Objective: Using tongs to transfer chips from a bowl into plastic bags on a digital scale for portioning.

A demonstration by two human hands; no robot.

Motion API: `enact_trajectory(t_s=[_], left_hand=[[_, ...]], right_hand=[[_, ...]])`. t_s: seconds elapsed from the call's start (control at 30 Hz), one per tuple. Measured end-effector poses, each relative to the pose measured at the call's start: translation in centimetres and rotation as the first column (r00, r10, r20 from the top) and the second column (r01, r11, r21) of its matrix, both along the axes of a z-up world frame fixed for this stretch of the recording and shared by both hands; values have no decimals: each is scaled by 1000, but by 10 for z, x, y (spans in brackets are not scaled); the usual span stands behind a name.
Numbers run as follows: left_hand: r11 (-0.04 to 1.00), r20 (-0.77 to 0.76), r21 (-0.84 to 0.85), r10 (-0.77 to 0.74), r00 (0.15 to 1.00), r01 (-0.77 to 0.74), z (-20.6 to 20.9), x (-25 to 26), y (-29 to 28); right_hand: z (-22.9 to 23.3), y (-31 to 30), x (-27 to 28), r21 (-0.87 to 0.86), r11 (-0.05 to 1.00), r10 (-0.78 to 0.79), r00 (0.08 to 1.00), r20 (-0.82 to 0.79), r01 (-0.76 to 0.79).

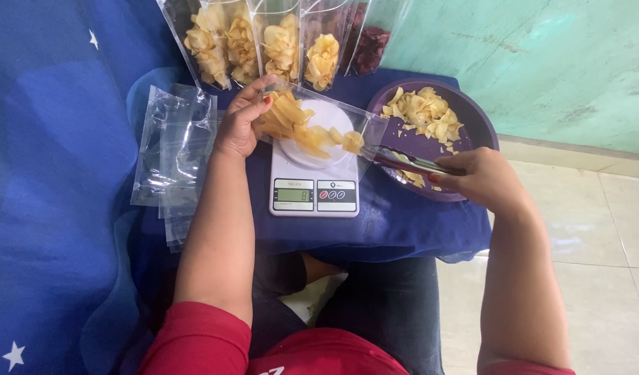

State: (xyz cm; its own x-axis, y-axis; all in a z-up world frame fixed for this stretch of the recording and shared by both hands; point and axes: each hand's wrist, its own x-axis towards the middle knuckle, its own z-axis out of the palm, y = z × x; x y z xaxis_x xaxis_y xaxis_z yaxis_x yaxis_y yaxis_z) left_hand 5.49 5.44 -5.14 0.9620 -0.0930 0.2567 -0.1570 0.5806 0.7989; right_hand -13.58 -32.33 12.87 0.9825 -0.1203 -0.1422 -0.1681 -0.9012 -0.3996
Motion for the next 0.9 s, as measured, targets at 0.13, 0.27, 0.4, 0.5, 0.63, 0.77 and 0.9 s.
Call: enact_trajectory(t_s=[0.13, 0.27, 0.4, 0.5, 0.63, 0.77, 0.9], left_hand=[[1000, -13, 17, 6, 1000, -6, 12, -8, -4], [998, -96, 22, -50, 994, 52, 39, -27, -2], [998, -118, 19, -49, 992, 52, 41, -30, -2], [998, -129, 35, -43, 991, 48, 42, -30, -2], [999, -126, 26, -22, 992, 26, 41, -28, -2], [1000, -115, 20, -13, 993, 15, 41, -28, -2], [1000, -84, 10, 3, 996, -2, 38, -25, -3]], right_hand=[[7, -4, -8, 19, 998, -53, 999, -10, 53], [16, -16, -10, -11, 995, -99, 986, -135, 99], [12, -33, -16, -33, 992, -122, 984, -128, 119], [12, -41, -24, 4, 982, -188, 973, -135, 190], [12, -48, -34, 39, 967, -242, 959, -146, 250], [6, -57, -38, 8, 961, -270, 949, -161, 275], [0, -59, -33, -74, 969, -243, 955, -171, 234]])
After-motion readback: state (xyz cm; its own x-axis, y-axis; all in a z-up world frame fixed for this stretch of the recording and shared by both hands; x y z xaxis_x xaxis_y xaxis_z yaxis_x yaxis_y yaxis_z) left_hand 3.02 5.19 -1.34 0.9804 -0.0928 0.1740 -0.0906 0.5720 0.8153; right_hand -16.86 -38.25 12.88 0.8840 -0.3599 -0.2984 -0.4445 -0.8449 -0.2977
